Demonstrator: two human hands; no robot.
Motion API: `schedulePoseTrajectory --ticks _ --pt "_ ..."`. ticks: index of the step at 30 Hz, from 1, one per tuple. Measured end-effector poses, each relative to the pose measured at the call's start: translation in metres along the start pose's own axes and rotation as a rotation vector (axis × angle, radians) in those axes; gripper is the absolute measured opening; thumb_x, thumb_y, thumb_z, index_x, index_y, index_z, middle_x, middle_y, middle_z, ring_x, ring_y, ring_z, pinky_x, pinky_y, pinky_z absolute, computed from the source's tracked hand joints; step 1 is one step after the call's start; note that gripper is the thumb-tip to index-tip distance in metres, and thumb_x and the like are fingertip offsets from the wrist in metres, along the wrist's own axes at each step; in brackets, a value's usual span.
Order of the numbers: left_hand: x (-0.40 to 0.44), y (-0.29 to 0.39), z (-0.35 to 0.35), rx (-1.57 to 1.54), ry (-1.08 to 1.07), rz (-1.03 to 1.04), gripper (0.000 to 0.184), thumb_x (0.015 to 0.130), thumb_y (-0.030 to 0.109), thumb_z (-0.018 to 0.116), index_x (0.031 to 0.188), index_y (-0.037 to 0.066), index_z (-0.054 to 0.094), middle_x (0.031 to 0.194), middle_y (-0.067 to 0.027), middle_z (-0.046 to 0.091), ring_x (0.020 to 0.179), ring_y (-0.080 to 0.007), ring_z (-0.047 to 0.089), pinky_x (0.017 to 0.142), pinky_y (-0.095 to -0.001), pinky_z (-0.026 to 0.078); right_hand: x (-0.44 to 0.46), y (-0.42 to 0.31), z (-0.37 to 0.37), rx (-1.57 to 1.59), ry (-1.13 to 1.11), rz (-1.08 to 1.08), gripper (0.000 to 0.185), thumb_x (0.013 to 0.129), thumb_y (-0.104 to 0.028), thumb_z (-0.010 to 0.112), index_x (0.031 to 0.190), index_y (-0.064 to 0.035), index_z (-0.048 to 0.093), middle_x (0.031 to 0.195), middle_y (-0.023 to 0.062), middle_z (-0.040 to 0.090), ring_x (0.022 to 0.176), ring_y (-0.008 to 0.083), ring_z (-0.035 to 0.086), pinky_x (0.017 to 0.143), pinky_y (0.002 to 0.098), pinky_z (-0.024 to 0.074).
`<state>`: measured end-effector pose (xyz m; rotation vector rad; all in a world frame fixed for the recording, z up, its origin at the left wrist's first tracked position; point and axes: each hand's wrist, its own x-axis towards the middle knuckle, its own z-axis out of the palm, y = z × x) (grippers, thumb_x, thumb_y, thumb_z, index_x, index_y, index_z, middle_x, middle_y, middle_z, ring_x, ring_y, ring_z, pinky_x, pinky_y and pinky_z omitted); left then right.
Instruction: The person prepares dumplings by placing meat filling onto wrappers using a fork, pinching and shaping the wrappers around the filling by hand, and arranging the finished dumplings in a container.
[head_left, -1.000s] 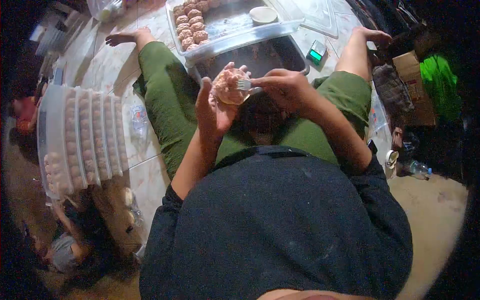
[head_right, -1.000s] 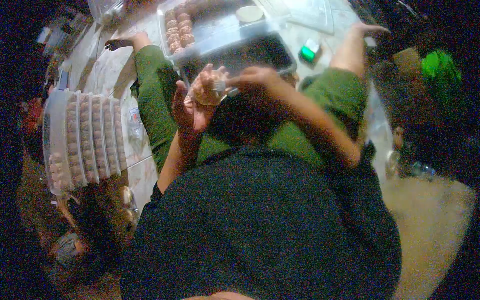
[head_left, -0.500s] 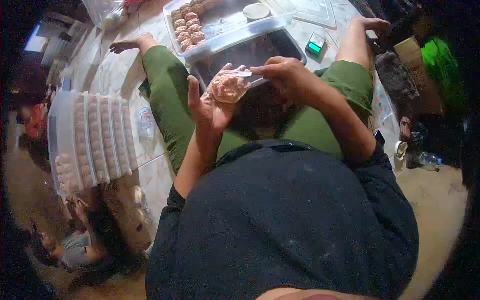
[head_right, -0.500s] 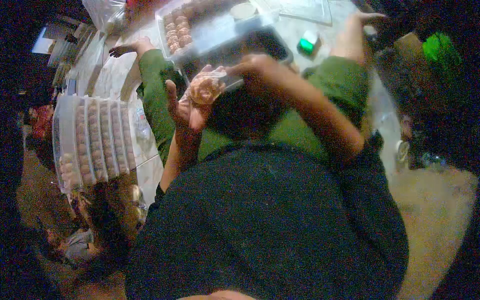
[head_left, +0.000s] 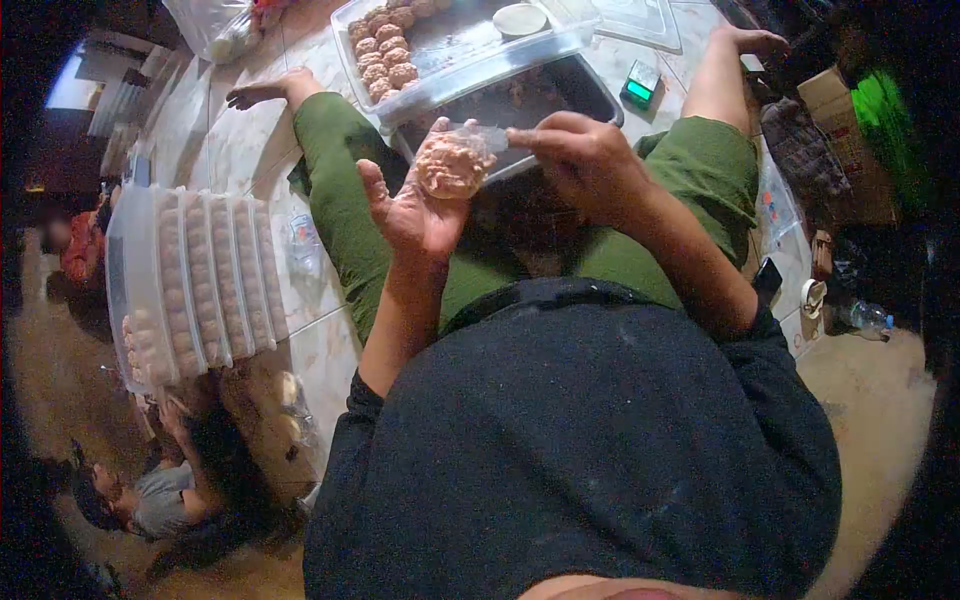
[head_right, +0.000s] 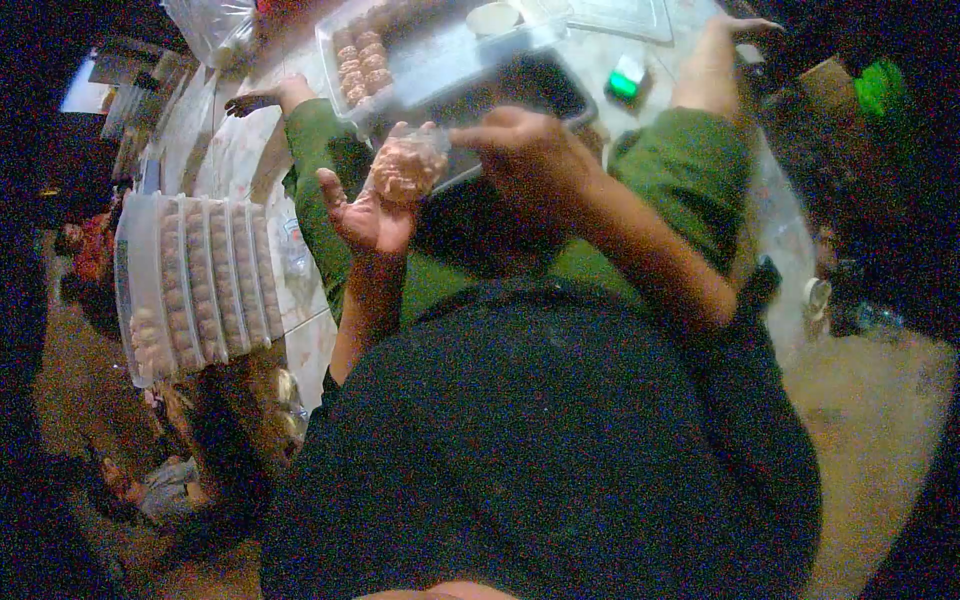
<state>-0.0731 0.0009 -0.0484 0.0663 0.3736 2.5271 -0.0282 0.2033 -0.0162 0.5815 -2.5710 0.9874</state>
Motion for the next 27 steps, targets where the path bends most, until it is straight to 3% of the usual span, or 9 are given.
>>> schedulePoseTrajectory --ticks 4,5,9,13,16,19,22,23,27 --pt "0.0 -0.001 -0.004 -0.109 -0.013 -0.09 0.102 0.071 0.07 0.049 0.135 -0.004 0.019 0.138 -0.0296 0.02 0.127 -0.0401 0.026 0.105 -0.048 0.023 -0.003 0.013 -0.004 0.088 -0.106 -0.047 0.029 0.077 0.001 0.054 0.104 -0.0075 0.062 0.086 0.0141 0.06 0.073 0.0264 0.061 0.065 0.0311 0.0493" --pt "0.0 0.001 -0.004 -0.091 -0.019 -0.077 0.103 0.07 0.07 0.049 0.135 -0.004 0.019 0.138 -0.0296 0.02 0.127 -0.0398 0.026 0.105 -0.0479 0.023 -0.002 0.02 -0.005 0.098 -0.09 -0.047 0.027 0.078 0.002 0.053 0.102 -0.0049 0.062 0.088 0.0135 0.061 0.076 0.0216 0.061 0.067 0.0291 0.0489" --pt "0.001 0.001 -0.002 -0.122 -0.055 -0.07 0.103 0.07 0.07 0.049 0.135 -0.004 0.019 0.138 -0.0298 0.019 0.128 -0.0386 0.025 0.105 -0.0477 0.024 -0.011 0.03 0.001 0.617 0.234 0.184 0.016 0.078 0.0 0.058 0.093 0.0005 0.063 0.087 0.0091 0.063 0.078 0.0117 0.059 0.07 0.0258 0.0485" --pt "0.001 -0.007 0.009 -0.045 -0.039 -0.118 0.102 0.071 0.071 0.048 0.135 -0.004 0.019 0.136 -0.0304 0.023 0.127 -0.0386 0.028 0.105 -0.0474 0.024 -0.015 0.031 0.019 0.249 0.101 -0.099 0.013 0.08 -0.002 0.057 0.091 -0.0021 0.064 0.087 0.0068 0.065 0.082 0.0115 0.059 0.074 0.0255 0.047" --pt "-0.004 -0.008 0.008 -0.249 -0.052 -0.264 0.101 0.072 0.072 0.044 0.135 -0.004 0.02 0.134 -0.0306 0.028 0.124 -0.0389 0.032 0.104 -0.0478 0.026 -0.003 0.036 0.017 0.131 0.117 -0.307 0.014 0.081 -0.003 0.057 0.094 -0.0019 0.063 0.088 0.0076 0.065 0.083 0.0122 0.06 0.073 0.0264 0.0478" --pt "-0.001 -0.009 0.003 -0.043 0.029 -0.27 0.104 0.071 0.075 0.04 0.134 -0.004 0.02 0.131 -0.0308 0.031 0.121 -0.039 0.037 0.102 -0.0472 0.029 0.001 0.032 0.013 0.392 0.173 -0.028 0.017 0.084 -0.006 0.056 0.099 -0.0018 0.061 0.09 0.0077 0.065 0.083 0.0128 0.06 0.074 0.0272 0.0481" --pt "0.002 -0.01 -0.004 0.237 -0.06 -0.315 0.108 0.067 0.079 0.038 0.136 -0.002 0.018 0.13 -0.031 0.032 0.119 -0.0384 0.04 0.101 -0.0465 0.032 0.001 0.049 0.022 0.661 0.076 0.299 0.019 0.086 -0.009 0.055 0.103 -0.0014 0.06 0.092 0.0069 0.064 0.084 0.0132 0.059 0.075 0.0268 0.0479" --pt "0.001 -0.01 -0.003 0.325 -0.067 -0.348 0.112 0.064 0.082 0.036 0.139 0.003 0.009 0.131 -0.0279 0.035 0.116 -0.038 0.043 0.1 -0.046 0.034 -0.002 0.053 0.022 0.635 -0.134 0.479 0.02 0.086 -0.011 0.056 0.103 -0.0015 0.06 0.092 0.0063 0.064 0.082 0.013 0.059 0.074 0.0252 0.0477" --pt "0.003 -0.02 -0.014 0.273 -0.04 -0.441 0.112 0.065 0.081 0.034 0.14 0.01 -0.008 0.134 -0.0207 0.034 0.113 -0.0364 0.047 0.096 -0.0452 0.038 -0.019 0.083 0.054 0.949 -0.456 0.522 0.022 0.083 -0.014 0.061 0.096 0.0036 0.061 0.088 0.0061 0.065 0.076 0.0095 0.059 0.069 0.0227 0.0477"
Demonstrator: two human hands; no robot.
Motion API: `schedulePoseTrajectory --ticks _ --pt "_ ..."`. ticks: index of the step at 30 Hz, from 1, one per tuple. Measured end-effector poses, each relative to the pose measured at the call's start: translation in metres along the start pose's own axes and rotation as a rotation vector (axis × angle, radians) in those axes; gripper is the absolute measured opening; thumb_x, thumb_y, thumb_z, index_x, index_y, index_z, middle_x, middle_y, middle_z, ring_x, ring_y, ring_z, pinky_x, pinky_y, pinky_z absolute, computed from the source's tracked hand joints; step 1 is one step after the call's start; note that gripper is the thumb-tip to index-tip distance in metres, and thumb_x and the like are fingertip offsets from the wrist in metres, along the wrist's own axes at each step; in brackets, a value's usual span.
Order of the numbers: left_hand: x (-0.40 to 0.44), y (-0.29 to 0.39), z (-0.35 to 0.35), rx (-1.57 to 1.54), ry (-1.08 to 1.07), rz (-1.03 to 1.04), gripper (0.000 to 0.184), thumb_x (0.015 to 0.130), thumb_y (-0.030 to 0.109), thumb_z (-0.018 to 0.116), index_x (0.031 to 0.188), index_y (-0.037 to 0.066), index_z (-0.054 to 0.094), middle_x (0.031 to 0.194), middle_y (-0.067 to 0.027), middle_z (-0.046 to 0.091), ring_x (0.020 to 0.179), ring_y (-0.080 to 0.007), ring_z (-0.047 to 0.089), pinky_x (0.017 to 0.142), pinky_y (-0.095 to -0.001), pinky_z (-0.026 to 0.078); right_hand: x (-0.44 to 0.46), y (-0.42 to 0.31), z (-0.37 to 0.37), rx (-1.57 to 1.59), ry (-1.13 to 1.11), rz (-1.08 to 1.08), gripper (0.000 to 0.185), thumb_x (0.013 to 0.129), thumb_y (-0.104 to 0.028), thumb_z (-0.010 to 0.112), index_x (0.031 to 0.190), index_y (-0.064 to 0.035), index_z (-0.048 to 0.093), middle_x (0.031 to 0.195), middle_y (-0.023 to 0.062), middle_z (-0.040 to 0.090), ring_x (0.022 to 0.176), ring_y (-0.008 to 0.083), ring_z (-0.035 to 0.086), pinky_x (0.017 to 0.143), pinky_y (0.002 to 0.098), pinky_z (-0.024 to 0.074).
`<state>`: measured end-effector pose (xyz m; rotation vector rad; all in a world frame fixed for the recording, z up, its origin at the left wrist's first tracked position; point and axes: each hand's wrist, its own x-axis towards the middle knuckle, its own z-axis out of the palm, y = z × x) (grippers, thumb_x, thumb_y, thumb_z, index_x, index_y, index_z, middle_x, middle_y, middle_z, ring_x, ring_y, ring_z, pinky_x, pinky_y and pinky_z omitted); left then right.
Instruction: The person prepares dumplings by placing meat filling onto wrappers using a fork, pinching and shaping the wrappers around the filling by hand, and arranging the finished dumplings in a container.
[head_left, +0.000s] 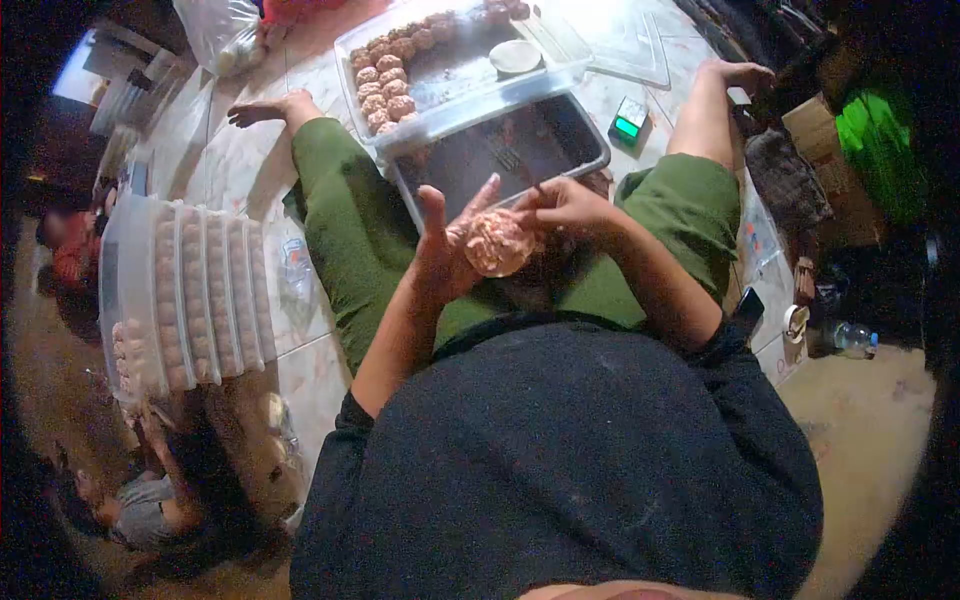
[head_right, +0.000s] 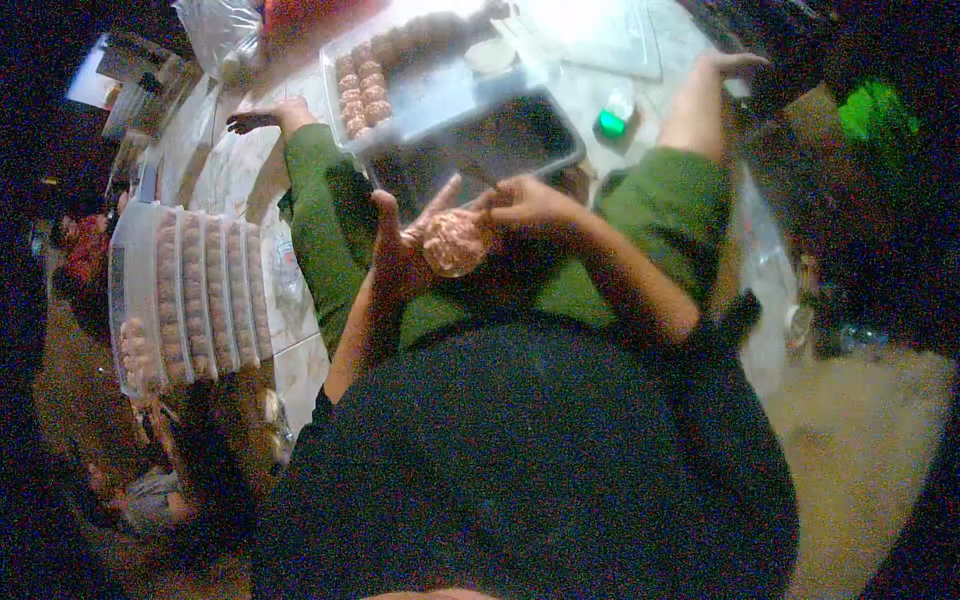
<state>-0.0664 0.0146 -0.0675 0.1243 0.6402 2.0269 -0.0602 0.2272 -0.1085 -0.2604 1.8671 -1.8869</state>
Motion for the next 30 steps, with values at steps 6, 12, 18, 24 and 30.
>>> schedulePoseTrajectory --ticks 6,12,18,24,30 --pt "0.004 0.01 -0.026 0.341 0.416 -0.017 0.084 0.083 0.045 0.05 0.14 0.01 -0.001 0.126 -0.0219 0.04 0.103 -0.0306 0.054 0.085 -0.0381 0.048 0.011 0.013 -0.005 0.034 0.086 0.003 0.023 0.084 -0.016 0.06 0.101 -0.0011 0.056 0.09 0.0029 0.06 0.081 0.008 0.055 0.067 0.0225 0.0464" --pt "-0.011 0.046 0.003 0.397 0.045 0.56 0.082 0.07 -0.001 0.06 0.138 0.009 0.016 0.124 -0.0202 0.043 0.107 -0.0278 0.051 0.086 -0.0318 0.047 -0.01 -0.107 0.034 0.549 0.182 -0.085 0.022 0.085 -0.023 0.059 0.098 -0.0057 0.054 0.081 0.0006 0.06 0.064 0.0052 0.055 0.053 0.0169 0.0433" --pt "0.01 0.044 0.015 0.76 0.048 0.604 0.08 0.071 0.012 0.07 0.136 0.005 0.022 0.125 -0.0194 0.046 0.109 -0.0223 0.051 0.087 -0.0301 0.046 -0.006 -0.079 0.054 0.595 0.219 -0.065 0.032 0.091 -0.027 0.049 0.115 -0.0051 0.05 0.089 0.0031 0.059 0.071 0.0066 0.055 0.061 0.0145 0.0436" --pt "0.001 0.031 0.036 0.876 0.28 0.767 0.085 0.072 0.013 0.071 0.137 0.005 0.018 0.115 -0.0167 0.055 0.096 -0.0161 0.056 0.084 -0.0265 0.045 -0.019 -0.039 0.063 0.499 0.345 -0.251 0.034 0.095 -0.026 0.039 0.122 -0.0074 0.044 0.08 0.0041 0.058 0.067 0.0081 0.053 0.061 0.0178 0.0427" --pt "0.012 0.03 0.034 0.914 0.097 0.757 0.076 0.071 0.008 0.071 0.134 0.002 0.029 0.109 -0.0141 0.059 0.09 -0.0157 0.058 0.085 -0.0286 0.045 -0.009 -0.058 0.089 0.034 0.338 -0.503 0.023 0.094 -0.015 0.039 0.11 -0.0002 0.047 0.086 0.0079 0.056 0.068 0.0129 0.053 0.061 0.0257 0.0441"
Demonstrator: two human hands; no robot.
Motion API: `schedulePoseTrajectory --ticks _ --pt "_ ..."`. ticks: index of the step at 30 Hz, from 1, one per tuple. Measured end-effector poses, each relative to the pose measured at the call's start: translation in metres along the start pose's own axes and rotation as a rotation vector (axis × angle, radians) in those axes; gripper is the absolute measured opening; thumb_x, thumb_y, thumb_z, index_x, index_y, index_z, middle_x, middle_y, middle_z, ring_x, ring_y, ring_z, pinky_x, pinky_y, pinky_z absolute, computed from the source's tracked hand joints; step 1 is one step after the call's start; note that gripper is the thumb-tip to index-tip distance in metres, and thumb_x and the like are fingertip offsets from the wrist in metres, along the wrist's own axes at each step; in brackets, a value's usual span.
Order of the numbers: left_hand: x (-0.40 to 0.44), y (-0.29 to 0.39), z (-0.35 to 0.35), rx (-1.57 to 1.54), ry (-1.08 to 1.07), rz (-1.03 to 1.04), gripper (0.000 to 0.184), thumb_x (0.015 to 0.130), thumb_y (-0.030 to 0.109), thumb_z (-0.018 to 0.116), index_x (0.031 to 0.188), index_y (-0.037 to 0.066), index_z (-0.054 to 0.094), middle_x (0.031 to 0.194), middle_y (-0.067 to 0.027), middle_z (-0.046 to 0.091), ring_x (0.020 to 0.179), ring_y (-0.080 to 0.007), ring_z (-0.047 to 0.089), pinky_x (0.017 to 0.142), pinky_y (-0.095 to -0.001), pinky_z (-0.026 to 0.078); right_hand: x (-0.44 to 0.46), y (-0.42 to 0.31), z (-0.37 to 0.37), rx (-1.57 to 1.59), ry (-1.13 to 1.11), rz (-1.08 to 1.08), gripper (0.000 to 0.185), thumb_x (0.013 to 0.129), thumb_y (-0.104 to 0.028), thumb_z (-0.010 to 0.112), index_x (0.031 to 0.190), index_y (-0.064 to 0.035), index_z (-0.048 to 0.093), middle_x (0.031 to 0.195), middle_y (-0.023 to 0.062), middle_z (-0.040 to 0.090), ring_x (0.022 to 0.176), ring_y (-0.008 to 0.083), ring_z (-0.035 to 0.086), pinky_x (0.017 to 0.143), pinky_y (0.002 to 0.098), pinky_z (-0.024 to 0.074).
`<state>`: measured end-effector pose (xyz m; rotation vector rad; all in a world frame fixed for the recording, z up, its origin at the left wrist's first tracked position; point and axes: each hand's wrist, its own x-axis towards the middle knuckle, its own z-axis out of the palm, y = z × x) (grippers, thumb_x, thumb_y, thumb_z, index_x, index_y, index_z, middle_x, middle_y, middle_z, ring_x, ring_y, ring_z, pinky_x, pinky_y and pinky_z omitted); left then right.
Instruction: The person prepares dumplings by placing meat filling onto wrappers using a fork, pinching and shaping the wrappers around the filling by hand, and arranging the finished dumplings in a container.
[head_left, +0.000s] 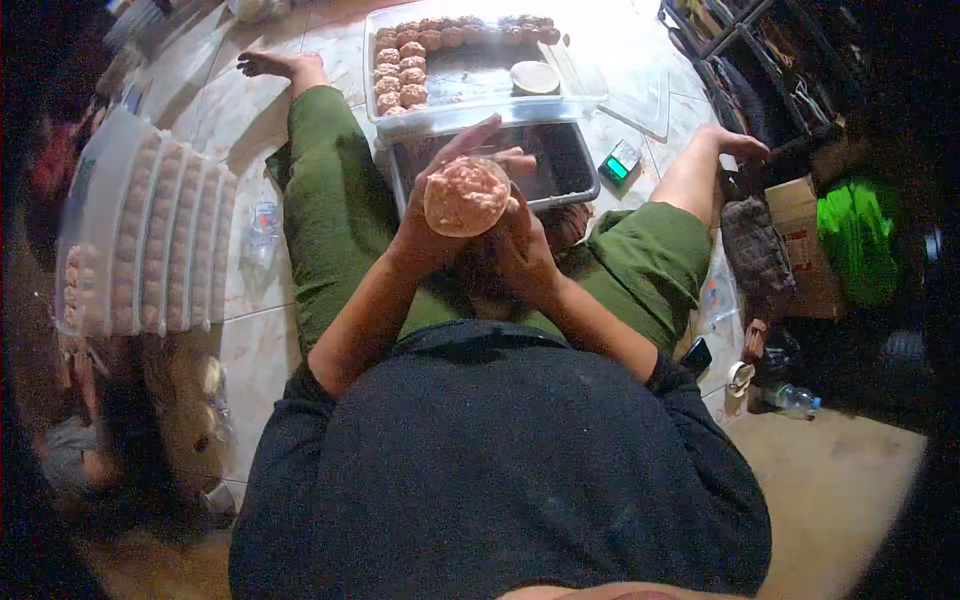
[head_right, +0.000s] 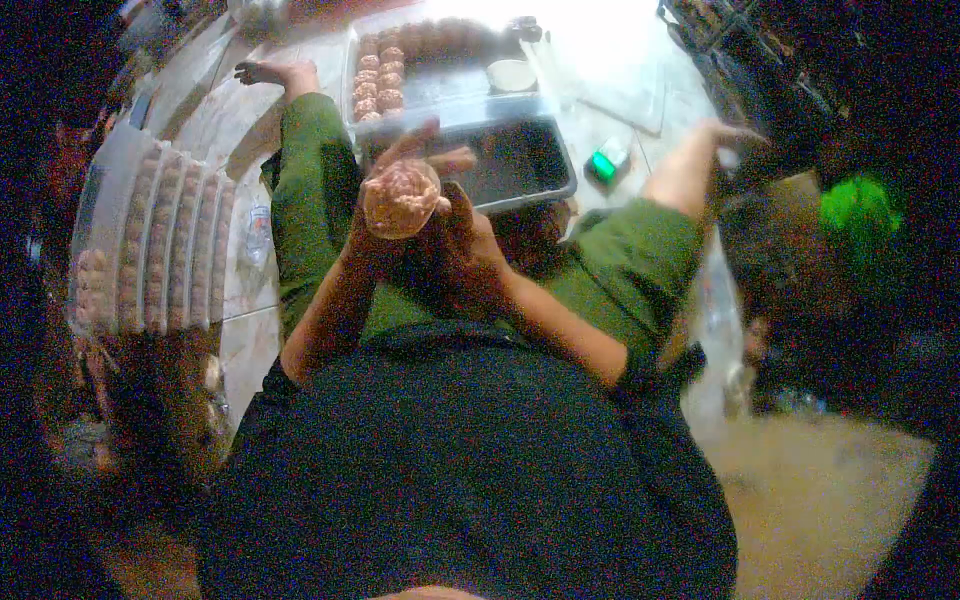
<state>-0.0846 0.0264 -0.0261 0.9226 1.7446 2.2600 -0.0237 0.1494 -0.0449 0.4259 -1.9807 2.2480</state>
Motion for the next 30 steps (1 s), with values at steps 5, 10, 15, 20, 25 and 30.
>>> schedulePoseTrajectory --ticks 5,10,15,20,25,30 --pt "-0.004 0.009 -0.009 0.263 0.105 0.143 0.074 0.067 0.002 0.073 0.13 0.004 0.035 0.094 -0.0099 0.061 0.086 -0.0142 0.058 0.08 -0.0267 0.048 0.0 0.008 -0.017 -0.542 0.051 -0.158 0.015 0.091 -0.009 0.039 0.099 0.0006 0.048 0.072 0.009 0.053 0.06 0.0188 0.05 0.053 0.032 0.0408" --pt "0.0 -0.006 -0.003 0.102 0.108 0.218 0.075 0.066 0.01 0.076 0.129 0.003 0.036 0.086 -0.0071 0.059 0.081 -0.0136 0.057 0.073 -0.0265 0.049 -0.001 0.011 -0.005 -0.385 -0.041 -0.106 0.019 0.088 -0.011 0.042 0.104 -0.0027 0.048 0.075 0.0196 0.054 0.064 0.0304 0.055 0.06 0.0358 0.0444" --pt "-0.005 0.0 -0.001 0.248 0.332 0.232 0.081 0.069 0.013 0.075 0.132 0.001 0.027 0.086 -0.0075 0.055 0.078 -0.0153 0.055 0.07 -0.0264 0.047 -0.003 0.005 0.002 -0.115 -0.001 0.155 0.024 0.092 -0.015 0.039 0.108 0.001 0.048 0.083 0.0096 0.058 0.075 0.0146 0.054 0.069 0.0274 0.0442" --pt "-0.005 -0.001 0.009 0.027 0.394 0.122 0.082 0.069 0.01 0.074 0.132 0.001 0.022 0.095 -0.0084 0.048 0.077 -0.015 0.051 0.071 -0.0276 0.047 0.007 -0.008 0.012 -0.213 -0.014 0.067 0.027 0.094 -0.017 0.038 0.11 0.0023 0.047 0.09 0.0073 0.057 0.082 0.0162 0.054 0.075 0.0267 0.0435" --pt "-0.007 0.004 0.014 0.273 0.389 0.168 0.099 0.072 0.01 0.069 0.137 0.006 -0.006 0.109 -0.0156 0.043 0.088 -0.0213 0.051 0.081 -0.0333 0.046 -0.001 0.023 0.004 -0.159 -0.022 -0.068 0.032 0.092 -0.021 0.039 0.117 -0.0037 0.048 0.099 0.0154 0.059 0.09 0.0196 0.057 0.078 0.0315 0.044" --pt "-0.001 0.019 0.02 0.105 0.338 0.217 0.104 0.073 0.009 0.068 0.138 0.007 -0.013 0.121 -0.024 0.039 0.097 -0.029 0.054 0.086 -0.0365 0.046 0.019 -0.004 -0.006 0.042 -0.004 0.012 0.024 0.091 -0.011 0.042 0.111 -0.0024 0.051 0.097 0.0096 0.059 0.092 0.0147 0.054 0.079 0.0292 0.0436"
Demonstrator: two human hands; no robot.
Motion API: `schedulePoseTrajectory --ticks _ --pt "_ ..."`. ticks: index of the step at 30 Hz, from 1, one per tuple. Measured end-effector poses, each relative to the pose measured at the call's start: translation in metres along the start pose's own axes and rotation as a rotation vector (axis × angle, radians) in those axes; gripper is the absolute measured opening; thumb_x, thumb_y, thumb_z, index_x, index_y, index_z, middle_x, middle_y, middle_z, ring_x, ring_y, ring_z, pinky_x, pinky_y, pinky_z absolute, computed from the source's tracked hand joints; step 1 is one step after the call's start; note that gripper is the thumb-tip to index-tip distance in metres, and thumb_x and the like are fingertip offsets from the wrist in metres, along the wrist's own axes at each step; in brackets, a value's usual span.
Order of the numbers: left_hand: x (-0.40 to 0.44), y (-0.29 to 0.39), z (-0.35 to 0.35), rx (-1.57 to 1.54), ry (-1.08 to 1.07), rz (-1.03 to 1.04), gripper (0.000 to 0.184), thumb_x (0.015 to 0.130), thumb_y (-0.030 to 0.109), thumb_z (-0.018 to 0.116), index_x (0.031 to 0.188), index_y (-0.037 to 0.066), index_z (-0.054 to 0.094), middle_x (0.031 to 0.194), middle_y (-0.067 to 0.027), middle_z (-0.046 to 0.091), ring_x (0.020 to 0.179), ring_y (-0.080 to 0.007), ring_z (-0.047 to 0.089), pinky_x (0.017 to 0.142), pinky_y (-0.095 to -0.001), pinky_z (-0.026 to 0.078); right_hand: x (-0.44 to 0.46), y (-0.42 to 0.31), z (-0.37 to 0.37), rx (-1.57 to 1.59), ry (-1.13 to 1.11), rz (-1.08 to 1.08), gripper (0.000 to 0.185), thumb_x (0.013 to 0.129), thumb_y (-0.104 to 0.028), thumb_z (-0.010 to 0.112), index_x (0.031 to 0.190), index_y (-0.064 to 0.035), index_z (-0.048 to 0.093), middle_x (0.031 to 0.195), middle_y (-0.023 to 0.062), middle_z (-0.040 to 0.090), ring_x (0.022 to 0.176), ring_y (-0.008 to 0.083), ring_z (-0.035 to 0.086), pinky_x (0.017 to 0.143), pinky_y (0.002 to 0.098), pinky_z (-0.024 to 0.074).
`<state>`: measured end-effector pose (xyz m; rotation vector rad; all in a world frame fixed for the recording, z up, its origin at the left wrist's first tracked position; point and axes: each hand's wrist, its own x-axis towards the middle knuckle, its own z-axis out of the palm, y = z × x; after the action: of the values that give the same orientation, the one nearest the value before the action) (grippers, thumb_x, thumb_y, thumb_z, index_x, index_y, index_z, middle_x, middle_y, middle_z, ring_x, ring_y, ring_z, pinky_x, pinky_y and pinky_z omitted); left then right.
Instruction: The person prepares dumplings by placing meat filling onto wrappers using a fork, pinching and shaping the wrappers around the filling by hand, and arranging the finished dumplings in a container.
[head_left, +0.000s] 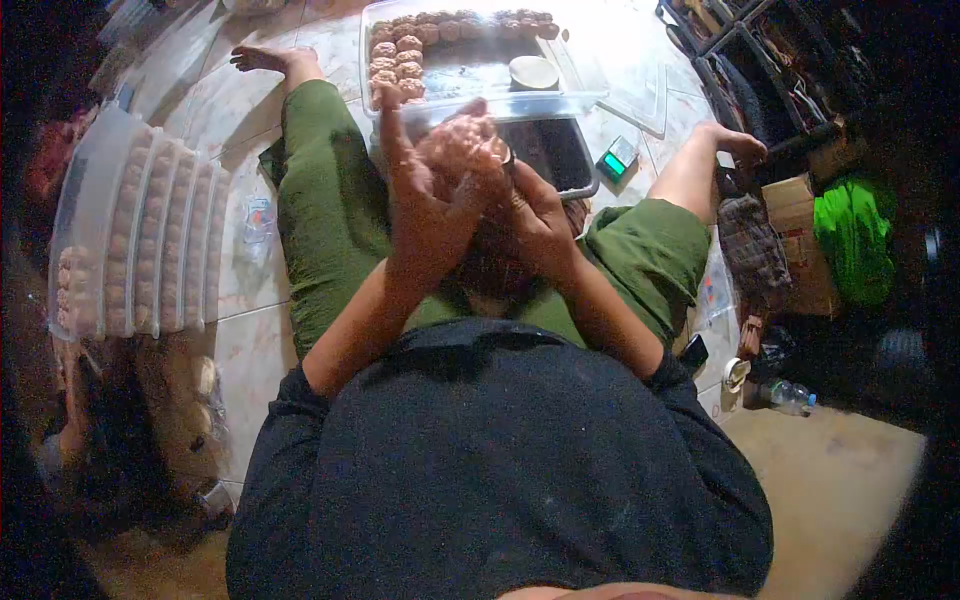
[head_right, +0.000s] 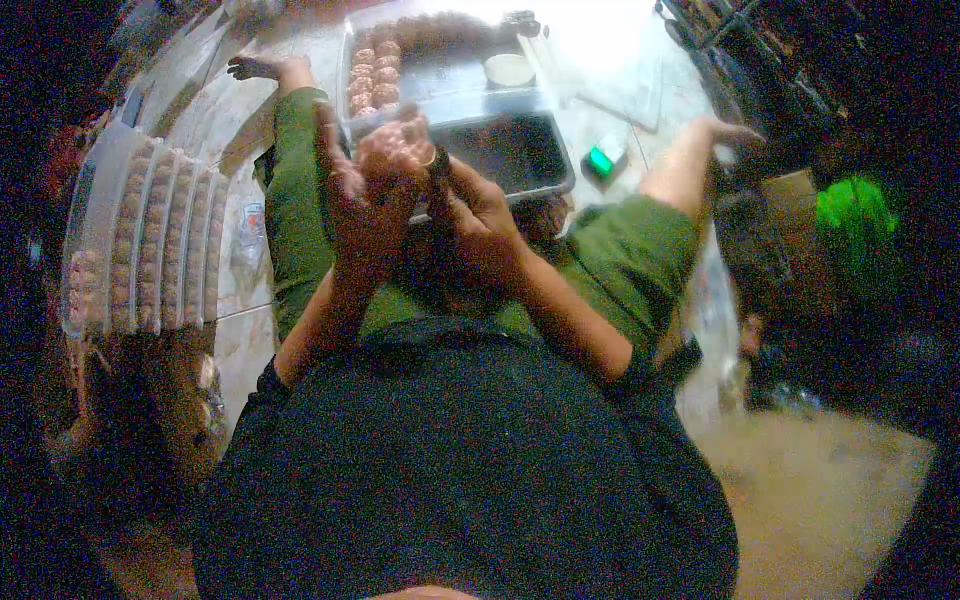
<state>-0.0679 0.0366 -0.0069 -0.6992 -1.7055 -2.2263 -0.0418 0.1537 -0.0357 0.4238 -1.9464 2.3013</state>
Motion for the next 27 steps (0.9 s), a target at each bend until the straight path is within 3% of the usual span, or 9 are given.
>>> schedulePoseTrajectory --ticks 5,6,9,13,16,18,22,25,27 --pt "0.01 -0.007 -0.02 0.121 -0.162 0.107 0.102 0.068 0.005 0.072 0.14 0.01 0.0 0.122 -0.0234 0.041 0.091 -0.0241 0.058 0.076 -0.0339 0.05 0.0 -0.009 -0.011 -0.803 0.044 -0.381 0.019 0.093 -0.01 0.043 0.107 0.0013 0.049 0.091 0.0055 0.056 0.078 0.0142 0.053 0.075 0.0264 0.044" --pt "0.011 -0.005 -0.02 0.201 -0.161 0.159 0.099 0.068 0.003 0.071 0.14 0.009 0.004 0.118 -0.0213 0.045 0.086 -0.0223 0.06 0.074 -0.0329 0.051 -0.007 -0.003 -0.008 -0.292 0.221 -0.021 0.017 0.092 -0.015 0.043 0.1 -0.0037 0.052 0.074 0.014 0.059 0.063 0.0228 0.058 0.059 0.0337 0.0462" --pt "0.008 -0.011 -0.006 -0.139 -0.179 0.197 0.096 0.066 0.001 0.072 0.138 0.005 0.009 0.103 -0.0165 0.053 0.078 -0.0208 0.06 0.071 -0.0315 0.051 -0.015 0.006 0.016 -0.331 0.061 -0.384 0.017 0.092 -0.017 0.041 0.099 -0.0047 0.051 0.073 0.015 0.058 0.063 0.0242 0.058 0.058 0.0366 0.0455" --pt "0.009 -0.024 -0.026 0.215 -0.087 0.145 0.101 0.061 0.008 0.079 0.137 0.008 0.013 0.084 -0.0106 0.058 0.077 -0.0182 0.06 0.067 -0.0299 0.051 -0.008 -0.024 0.005 -0.471 0.044 -0.015 0.018 0.093 -0.011 0.036 0.095 0.0005 0.05 0.068 0.0041 0.05 0.061 0.0142 0.046 0.056 0.0304 0.0407" --pt "0.008 -0.023 -0.024 0.289 -0.066 0.125 0.105 0.058 0.018 0.082 0.136 0.007 0.014 0.076 -0.0075 0.057 0.073 -0.0164 0.059 0.064 -0.0281 0.05 -0.017 0.002 0.012 -0.475 0.017 -0.105 0.015 0.09 -0.01 0.041 0.096 0.0003 0.051 0.068 0.0144 0.052 0.059 0.0269 0.052 0.057 0.0358 0.0418" --pt "0.005 -0.007 -0.015 0.263 -0.064 0.02 0.107 0.057 0.025 0.082 0.136 0.005 0.013 0.075 -0.0061 0.056 0.071 -0.015 0.057 0.063 -0.0264 0.049 -0.016 0.009 0.016 -0.538 -0.077 -0.191 0.015 0.088 -0.009 0.043 0.098 0.0 0.05 0.072 0.0202 0.053 0.063 0.0343 0.055 0.059 0.0359 0.0426" --pt "0.011 -0.033 -0.033 0.629 0.025 0.259 0.109 0.055 0.038 0.08 0.133 0.0 0.015 0.073 -0.0046 0.053 0.064 -0.0143 0.054 0.063 -0.0256 0.048 -0.01 -0.013 0.017 -0.519 -0.008 -0.063 0.015 0.089 -0.008 0.043 0.099 0.0008 0.049 0.067 0.016 0.053 0.059 0.0274 0.054 0.055 0.0334 0.0422" --pt "0.011 -0.049 -0.045 0.81 0.097 0.415 0.111 0.054 0.04 0.08 0.133 0.0 0.014 0.078 -0.0062 0.052 0.066 -0.0153 0.054 0.065 -0.0264 0.047 -0.02 -0.002 0.014 -0.479 0.003 0.024 0.014 0.088 -0.012 0.044 0.1 -0.0054 0.045 0.071 0.0245 0.054 0.065 0.0434 0.055 0.054 0.0416 0.0426" --pt "0.01 -0.04 -0.037 0.69 0.1 0.346 0.112 0.054 0.039 0.081 0.134 0.001 0.013 0.084 -0.0082 0.05 0.07 -0.0164 0.054 0.067 -0.0271 0.048 -0.02 0.017 0.01 -0.614 -0.086 -0.041 0.014 0.086 -0.011 0.047 0.097 -0.0052 0.043 0.07 0.024 0.055 0.065 0.0419 0.057 0.054 0.0433 0.0439"
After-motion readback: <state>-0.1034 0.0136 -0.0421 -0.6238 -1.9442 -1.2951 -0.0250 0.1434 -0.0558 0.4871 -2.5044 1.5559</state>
